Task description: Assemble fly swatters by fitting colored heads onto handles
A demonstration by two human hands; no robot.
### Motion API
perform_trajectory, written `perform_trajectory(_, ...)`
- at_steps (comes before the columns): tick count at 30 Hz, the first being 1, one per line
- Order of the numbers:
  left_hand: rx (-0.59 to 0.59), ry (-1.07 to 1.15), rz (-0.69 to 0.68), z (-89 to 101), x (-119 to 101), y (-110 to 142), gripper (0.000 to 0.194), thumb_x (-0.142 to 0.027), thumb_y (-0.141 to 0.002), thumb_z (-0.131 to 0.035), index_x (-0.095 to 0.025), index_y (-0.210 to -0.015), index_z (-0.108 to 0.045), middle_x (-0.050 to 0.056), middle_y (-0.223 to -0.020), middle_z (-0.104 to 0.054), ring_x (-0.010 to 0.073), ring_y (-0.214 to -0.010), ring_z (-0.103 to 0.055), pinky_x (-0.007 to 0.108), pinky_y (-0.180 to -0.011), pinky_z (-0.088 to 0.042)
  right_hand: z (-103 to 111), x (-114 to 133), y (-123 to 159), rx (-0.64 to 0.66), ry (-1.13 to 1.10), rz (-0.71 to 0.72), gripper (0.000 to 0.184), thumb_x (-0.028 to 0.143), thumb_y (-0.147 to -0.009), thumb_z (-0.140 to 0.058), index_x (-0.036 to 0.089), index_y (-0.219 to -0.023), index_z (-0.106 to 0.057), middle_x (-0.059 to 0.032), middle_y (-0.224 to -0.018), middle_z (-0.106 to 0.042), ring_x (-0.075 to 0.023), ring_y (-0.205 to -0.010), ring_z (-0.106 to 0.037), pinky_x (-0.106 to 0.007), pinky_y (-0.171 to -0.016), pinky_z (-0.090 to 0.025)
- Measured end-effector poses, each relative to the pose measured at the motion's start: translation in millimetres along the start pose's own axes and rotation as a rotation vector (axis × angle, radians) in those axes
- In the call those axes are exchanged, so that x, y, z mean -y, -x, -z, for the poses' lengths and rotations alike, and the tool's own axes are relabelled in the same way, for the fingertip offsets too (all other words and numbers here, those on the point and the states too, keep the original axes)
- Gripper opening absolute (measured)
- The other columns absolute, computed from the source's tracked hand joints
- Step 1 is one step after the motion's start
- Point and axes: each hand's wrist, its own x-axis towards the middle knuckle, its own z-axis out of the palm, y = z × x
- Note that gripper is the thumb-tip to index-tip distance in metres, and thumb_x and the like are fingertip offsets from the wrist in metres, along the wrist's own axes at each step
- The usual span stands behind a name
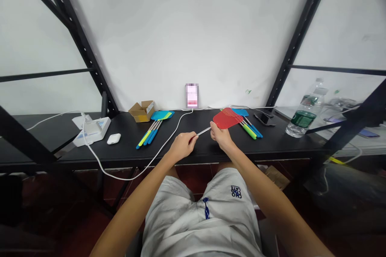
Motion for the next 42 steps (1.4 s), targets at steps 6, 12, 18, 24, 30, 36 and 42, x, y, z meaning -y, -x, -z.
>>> perform_trajectory(6,0.013,0.014,0.015,1.1,1,0,0.031,-0.034,-0.096,-0.037,-0.02,-0.079,-0.059,0.003,-0.071,-0.06,0.0168,-0.068,-0.056,0.026,-0.066,-0.036,2,8,-1,-0.059,-0.027,-0.024,0.053,0.058,-0.076,-0.068,0.025,-0.059,-0.03,0.0093,-0.042,-0.024,-0.0062,-0.035,-0.022,-0.024,-0.034,-0.017)
perform_trajectory(12,0.069,0.17,0.013,5.0,6,-3,0.036,-0.038,-0.095,-0.039,-0.018,-0.071,-0.057,-0.002,-0.06,-0.049,0.0117,-0.058,-0.043,0.024,-0.06,-0.033,7,21,-1,-0.063,-0.036,0.026,0.054,0.057,-0.075,-0.068,0.025,-0.061,-0.027,0.0099,-0.045,-0.021,-0.0058,-0.036,-0.021,-0.024,-0.035,-0.016)
perform_trajectory(18,0.258,0.499,0.139,18.5,19,-2,0.036,-0.045,-0.089,-0.046,-0.016,-0.071,-0.055,-0.002,-0.061,-0.048,0.0094,-0.056,-0.042,0.021,-0.053,-0.034,24,28,-9,-0.102,-0.073,0.05,0.052,0.056,-0.073,-0.07,0.025,-0.062,-0.029,0.0104,-0.045,-0.022,-0.0057,-0.037,-0.021,-0.023,-0.036,-0.015)
perform_trajectory(24,0.415,0.642,0.256,27.0,20,-1,0.042,-0.056,-0.086,-0.049,-0.016,-0.074,-0.053,-0.003,-0.061,-0.044,0.006,-0.048,-0.036,0.018,-0.043,-0.026,57,42,-18,-0.081,-0.073,0.058,0.053,0.05,-0.074,-0.072,0.024,-0.057,-0.029,0.0101,-0.044,-0.022,-0.0044,-0.036,-0.019,-0.022,-0.035,-0.012)
perform_trajectory(30,0.425,0.597,0.252,33.7,23,-1,0.043,-0.057,-0.084,-0.051,-0.016,-0.072,-0.054,-0.003,-0.06,-0.044,0.0065,-0.05,-0.037,0.017,-0.043,-0.029,74,51,-23,-0.169,-0.088,0.098,0.054,0.047,-0.072,-0.073,0.024,-0.055,-0.027,0.0107,-0.043,-0.021,-0.0038,-0.035,-0.018,-0.021,-0.034,-0.012)
perform_trajectory(36,0.423,0.59,0.246,35.8,22,-1,0.041,-0.055,-0.086,-0.05,-0.016,-0.072,-0.055,-0.003,-0.059,-0.043,0.0072,-0.051,-0.038,0.017,-0.044,-0.03,84,51,-25,-0.204,-0.083,0.11,0.054,0.048,-0.076,-0.069,0.024,-0.057,-0.025,0.011,-0.043,-0.019,-0.0041,-0.033,-0.019,-0.021,-0.032,-0.012)
perform_trajectory(42,0.456,0.613,0.255,39.6,28,1,0.039,-0.053,-0.086,-0.052,-0.016,-0.072,-0.054,-0.003,-0.059,-0.042,0.0066,-0.05,-0.036,0.017,-0.043,-0.028,82,51,-24,-0.171,-0.099,0.087,0.054,0.047,-0.074,-0.072,0.024,-0.057,-0.026,0.0109,-0.042,-0.021,-0.0037,-0.034,-0.019,-0.02,-0.032,-0.012)
